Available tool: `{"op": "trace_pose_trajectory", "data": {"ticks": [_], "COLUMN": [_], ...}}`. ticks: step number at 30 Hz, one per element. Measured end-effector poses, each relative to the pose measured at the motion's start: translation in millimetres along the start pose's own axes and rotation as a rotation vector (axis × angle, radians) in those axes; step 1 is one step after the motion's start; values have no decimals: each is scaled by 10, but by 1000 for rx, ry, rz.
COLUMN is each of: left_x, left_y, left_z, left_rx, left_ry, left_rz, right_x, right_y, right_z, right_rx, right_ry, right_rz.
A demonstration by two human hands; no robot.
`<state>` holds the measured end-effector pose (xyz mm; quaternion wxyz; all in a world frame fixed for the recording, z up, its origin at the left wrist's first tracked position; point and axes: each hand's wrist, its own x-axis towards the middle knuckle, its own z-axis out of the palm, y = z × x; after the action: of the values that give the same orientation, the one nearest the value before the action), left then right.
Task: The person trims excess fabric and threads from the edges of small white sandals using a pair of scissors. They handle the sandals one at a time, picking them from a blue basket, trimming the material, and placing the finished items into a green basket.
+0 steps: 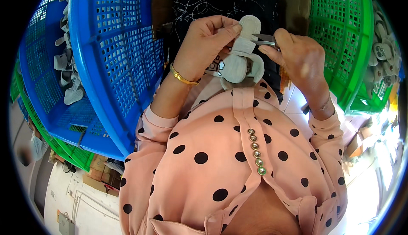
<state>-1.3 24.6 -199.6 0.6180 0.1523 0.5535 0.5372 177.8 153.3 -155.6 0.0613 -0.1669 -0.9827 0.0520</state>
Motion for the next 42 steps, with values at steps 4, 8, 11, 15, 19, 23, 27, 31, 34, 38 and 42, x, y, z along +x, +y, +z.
{"op": "trace_pose_trajectory", "data": {"ticks": [4,8,11,15,19,23,27,31,34,38,42], "left_x": [-16,-14,-25,-29,-38,-55,-39,-44,-58,-155,-162], "left_y": [1,-27,-28,-40,-77,-116,-133,-117,-96,-105,-166], "left_z": [-5,13,21,20,-24,-8,6,-16,-37,-13,74], "left_rx": [-9,-60,-81,-80,-72,-61,-54,-75,24,251,338], "left_ry": [9,16,24,45,20,51,87,39,38,126,271], "left_rz": [-10,-1,-4,-19,-26,-14,40,54,138,208,314], "right_x": [19,22,47,65,33,-9,8,39,56,66,98], "right_y": [-28,-48,-69,-90,-98,-101,14,-104,-169,-174,-211], "right_z": [-1,-21,-55,-63,11,97,136,251,308,325,292], "right_rx": [67,77,51,20,22,72,726,907,882,924,755], "right_ry": [-6,-65,-70,-55,-46,-109,-212,-64,-122,-157,-13], "right_rz": [8,37,27,2,-11,53,498,466,489,530,485]}}
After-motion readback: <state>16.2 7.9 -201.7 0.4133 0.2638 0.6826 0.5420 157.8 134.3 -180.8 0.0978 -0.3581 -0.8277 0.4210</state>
